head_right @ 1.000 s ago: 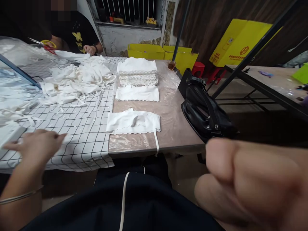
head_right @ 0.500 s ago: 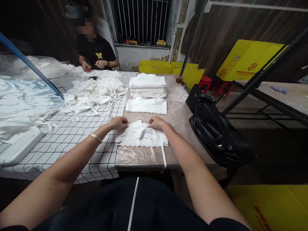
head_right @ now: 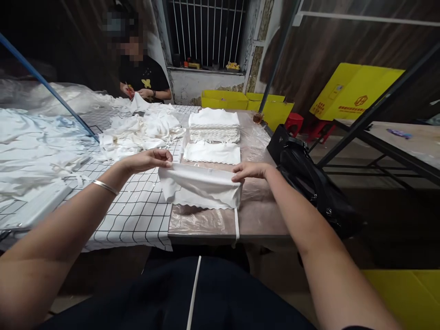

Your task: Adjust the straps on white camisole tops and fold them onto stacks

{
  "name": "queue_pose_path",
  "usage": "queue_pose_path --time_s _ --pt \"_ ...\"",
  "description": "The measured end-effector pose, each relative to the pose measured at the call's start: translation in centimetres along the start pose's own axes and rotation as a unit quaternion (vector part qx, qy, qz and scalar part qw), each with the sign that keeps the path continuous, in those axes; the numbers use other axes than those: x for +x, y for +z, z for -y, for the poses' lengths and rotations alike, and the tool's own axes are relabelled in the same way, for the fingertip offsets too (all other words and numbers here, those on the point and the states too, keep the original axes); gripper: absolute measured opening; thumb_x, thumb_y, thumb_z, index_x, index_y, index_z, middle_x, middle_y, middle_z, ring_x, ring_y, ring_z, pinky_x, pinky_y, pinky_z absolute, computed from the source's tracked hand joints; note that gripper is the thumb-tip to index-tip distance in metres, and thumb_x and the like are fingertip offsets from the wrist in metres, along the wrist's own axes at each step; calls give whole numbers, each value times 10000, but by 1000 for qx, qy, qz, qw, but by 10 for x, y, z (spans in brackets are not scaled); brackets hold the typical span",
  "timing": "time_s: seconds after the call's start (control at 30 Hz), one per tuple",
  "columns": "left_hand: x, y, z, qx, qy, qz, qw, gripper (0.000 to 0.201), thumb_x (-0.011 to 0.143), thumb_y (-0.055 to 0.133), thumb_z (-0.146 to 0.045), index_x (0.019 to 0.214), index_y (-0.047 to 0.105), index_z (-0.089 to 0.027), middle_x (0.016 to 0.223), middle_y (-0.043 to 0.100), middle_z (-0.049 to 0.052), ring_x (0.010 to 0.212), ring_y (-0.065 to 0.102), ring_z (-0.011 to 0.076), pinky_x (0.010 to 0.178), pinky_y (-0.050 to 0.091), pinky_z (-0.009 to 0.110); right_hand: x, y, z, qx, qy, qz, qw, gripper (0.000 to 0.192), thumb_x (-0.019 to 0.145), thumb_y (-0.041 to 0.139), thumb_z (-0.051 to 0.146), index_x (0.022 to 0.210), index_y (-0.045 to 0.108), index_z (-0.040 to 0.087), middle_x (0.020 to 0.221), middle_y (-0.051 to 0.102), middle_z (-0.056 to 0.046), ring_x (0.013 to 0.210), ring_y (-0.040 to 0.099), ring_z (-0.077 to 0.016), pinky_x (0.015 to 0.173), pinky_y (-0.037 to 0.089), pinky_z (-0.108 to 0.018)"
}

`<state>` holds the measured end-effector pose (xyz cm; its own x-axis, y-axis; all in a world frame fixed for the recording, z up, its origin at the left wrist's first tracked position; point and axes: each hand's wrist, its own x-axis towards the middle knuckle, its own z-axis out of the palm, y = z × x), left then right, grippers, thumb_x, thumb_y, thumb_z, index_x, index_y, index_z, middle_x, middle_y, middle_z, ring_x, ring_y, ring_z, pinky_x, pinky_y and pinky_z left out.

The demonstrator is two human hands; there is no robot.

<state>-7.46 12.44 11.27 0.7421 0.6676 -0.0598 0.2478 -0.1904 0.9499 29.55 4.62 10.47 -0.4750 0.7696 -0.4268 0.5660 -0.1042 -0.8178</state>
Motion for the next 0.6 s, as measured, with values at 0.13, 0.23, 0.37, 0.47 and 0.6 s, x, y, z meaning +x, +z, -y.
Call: queue_pose_path --time_s 0.13,0.23,0.37,0.47,0.6 --pt "-11 -9 -19 193 -50 26 980 233 673 748 -395 757 683 -187 719 632 3 705 551 151 655 408 257 -34 -21 13 -120 10 -77 990 443 562 791 584 692 724 167 689 658 -22 702 577 -173 694 418 -293" --pt "-12 -6 -34 336 -72 10 939 188 734 672 -404 753 716 -222 726 668 -4 739 576 172 752 409 293 -50 -31 29 -201 2 -143 969 462 573 768 645 700 757 201 719 694 -33 757 611 -218 704 413 -313" --pt "-11 7 -48 479 -27 -74 874 139 762 626 -311 699 739 -259 693 693 -7 732 590 181 974 298 404 -60 -38 40 -337 -57 -259 903 376 643 755 619 643 752 243 658 676 -44 786 586 -232 746 367 -346" --pt "-14 16 -53 509 24 -138 849 171 768 607 -291 667 735 -241 716 693 26 765 604 208 1002 252 439 -66 -39 40 -407 -106 -336 843 366 683 732 616 616 734 256 690 669 -58 847 528 -244 803 325 -386" --pt "-18 15 -58 498 23 -160 852 208 778 593 -350 690 721 -213 708 680 32 748 589 205 925 333 405 -75 -41 35 -418 -85 -359 830 501 706 638 716 625 708 226 825 655 -79 883 492 -252 808 314 -405"
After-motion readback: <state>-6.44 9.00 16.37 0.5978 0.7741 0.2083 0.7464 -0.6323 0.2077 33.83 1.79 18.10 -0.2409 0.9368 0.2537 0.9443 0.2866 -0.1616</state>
